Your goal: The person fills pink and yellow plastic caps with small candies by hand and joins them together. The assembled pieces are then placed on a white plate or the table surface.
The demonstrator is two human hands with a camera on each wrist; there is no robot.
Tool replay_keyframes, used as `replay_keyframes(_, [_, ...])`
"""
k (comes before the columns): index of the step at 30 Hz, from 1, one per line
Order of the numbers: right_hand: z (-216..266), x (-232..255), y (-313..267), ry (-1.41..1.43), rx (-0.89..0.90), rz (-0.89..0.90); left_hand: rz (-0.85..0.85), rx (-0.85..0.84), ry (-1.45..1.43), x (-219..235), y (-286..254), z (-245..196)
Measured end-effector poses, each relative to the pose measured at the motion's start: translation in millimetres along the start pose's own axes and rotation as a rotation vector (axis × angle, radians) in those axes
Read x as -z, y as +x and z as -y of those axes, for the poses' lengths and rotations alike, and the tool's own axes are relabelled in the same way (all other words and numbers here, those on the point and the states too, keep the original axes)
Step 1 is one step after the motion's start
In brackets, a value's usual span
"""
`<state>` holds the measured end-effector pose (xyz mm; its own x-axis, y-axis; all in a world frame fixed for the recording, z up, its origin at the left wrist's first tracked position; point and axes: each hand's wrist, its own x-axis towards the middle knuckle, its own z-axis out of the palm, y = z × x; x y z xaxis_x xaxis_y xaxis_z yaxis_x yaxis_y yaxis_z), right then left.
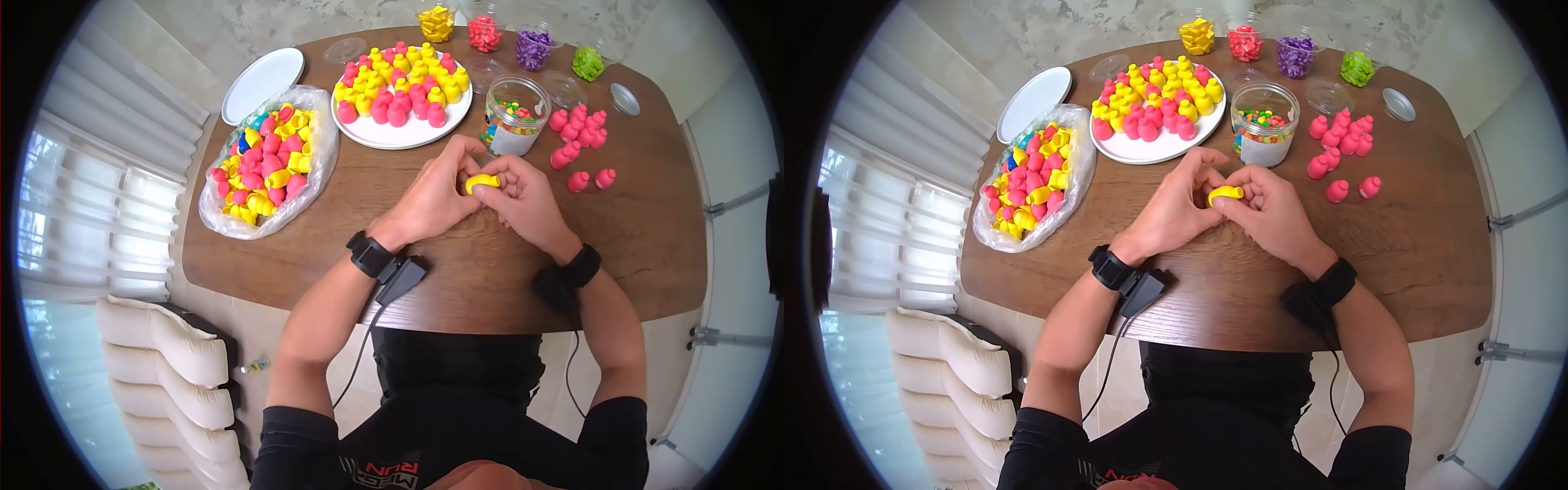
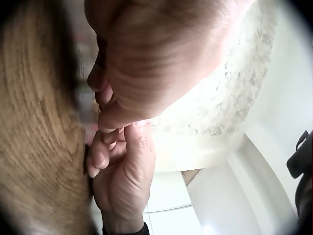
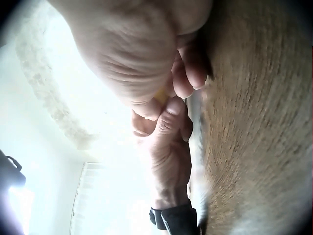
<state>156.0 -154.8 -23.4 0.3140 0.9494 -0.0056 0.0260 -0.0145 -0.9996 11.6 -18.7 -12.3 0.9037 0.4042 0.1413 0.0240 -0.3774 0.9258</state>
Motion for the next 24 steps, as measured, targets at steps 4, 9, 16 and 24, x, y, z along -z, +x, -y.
replay_keyframes(4, [-5.7,1.7,1.0,-0.003,0.064,-0.038,0.016,0.074,0.156,2.5,1.0,-2.1])
replay_keyframes(9, [-4.9,3.5,-0.5,-0.031,0.061,-0.035,0.034,0.088,0.056,4.1,-0.2,2.1])
replay_keyframes(16, [-4.3,9.9,2.2,0.0,0.008,-0.047,0.066,0.132,-0.137,4.3,3.6,9.5])
replay_keyframes(24, [-6.0,14.1,10.3,0.188,-0.022,-0.132,0.085,0.166,-0.329,8.0,5.1,5.4])
